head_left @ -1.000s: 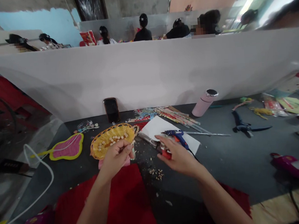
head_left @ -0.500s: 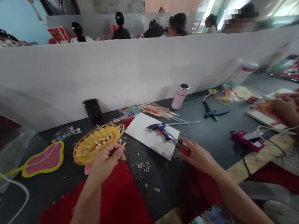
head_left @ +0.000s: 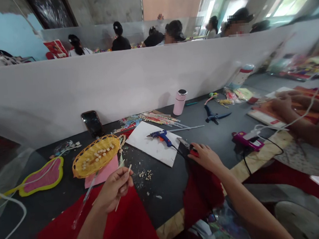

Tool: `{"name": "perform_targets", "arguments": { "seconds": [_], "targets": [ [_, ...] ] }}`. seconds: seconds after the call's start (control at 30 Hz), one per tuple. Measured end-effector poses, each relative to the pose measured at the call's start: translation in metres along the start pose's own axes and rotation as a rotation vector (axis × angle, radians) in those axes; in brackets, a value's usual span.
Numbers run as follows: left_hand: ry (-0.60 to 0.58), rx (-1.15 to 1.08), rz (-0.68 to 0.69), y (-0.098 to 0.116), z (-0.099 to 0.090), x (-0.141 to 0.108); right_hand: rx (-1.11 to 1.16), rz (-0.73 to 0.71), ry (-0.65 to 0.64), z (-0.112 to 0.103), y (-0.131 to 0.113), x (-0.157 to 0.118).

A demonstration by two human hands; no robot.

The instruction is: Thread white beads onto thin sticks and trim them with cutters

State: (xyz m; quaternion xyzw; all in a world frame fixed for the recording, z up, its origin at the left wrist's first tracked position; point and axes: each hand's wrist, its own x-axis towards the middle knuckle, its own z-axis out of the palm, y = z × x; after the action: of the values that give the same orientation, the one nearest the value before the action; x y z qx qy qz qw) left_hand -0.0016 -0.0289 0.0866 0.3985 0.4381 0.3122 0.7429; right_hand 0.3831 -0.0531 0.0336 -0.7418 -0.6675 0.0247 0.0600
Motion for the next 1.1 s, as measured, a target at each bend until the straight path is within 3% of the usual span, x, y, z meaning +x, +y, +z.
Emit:
{"name": "perform_targets", "arguments": {
  "seconds": [0.13,0.3,0.53,0.9,1.1],
  "targets": [
    [0.079,-0.3,-0.052,-0.024,-0.02,0.009,0.027,-0.059,-0.004,-0.014,0.001,0.025],
    [0.081,-0.505,-0.034,-0.049,-0.039,0.022,0.024,-0.02,0.007,-0.03,0.0,0.09],
    [-0.014,-0.573,0.008,-0.061,-0.049,0.028,-0.032,0.114,-0.111,-0.003,0.001,0.155],
    [-0.069,-0.576,-0.04,-0.059,-0.051,0.04,-0.097,0.15,-0.091,0.016,0.007,0.177],
    [-0.116,-0.591,0.004,-0.06,-0.051,0.038,-0.057,0.074,-0.021,-0.004,-0.011,0.168]
  ]
}}
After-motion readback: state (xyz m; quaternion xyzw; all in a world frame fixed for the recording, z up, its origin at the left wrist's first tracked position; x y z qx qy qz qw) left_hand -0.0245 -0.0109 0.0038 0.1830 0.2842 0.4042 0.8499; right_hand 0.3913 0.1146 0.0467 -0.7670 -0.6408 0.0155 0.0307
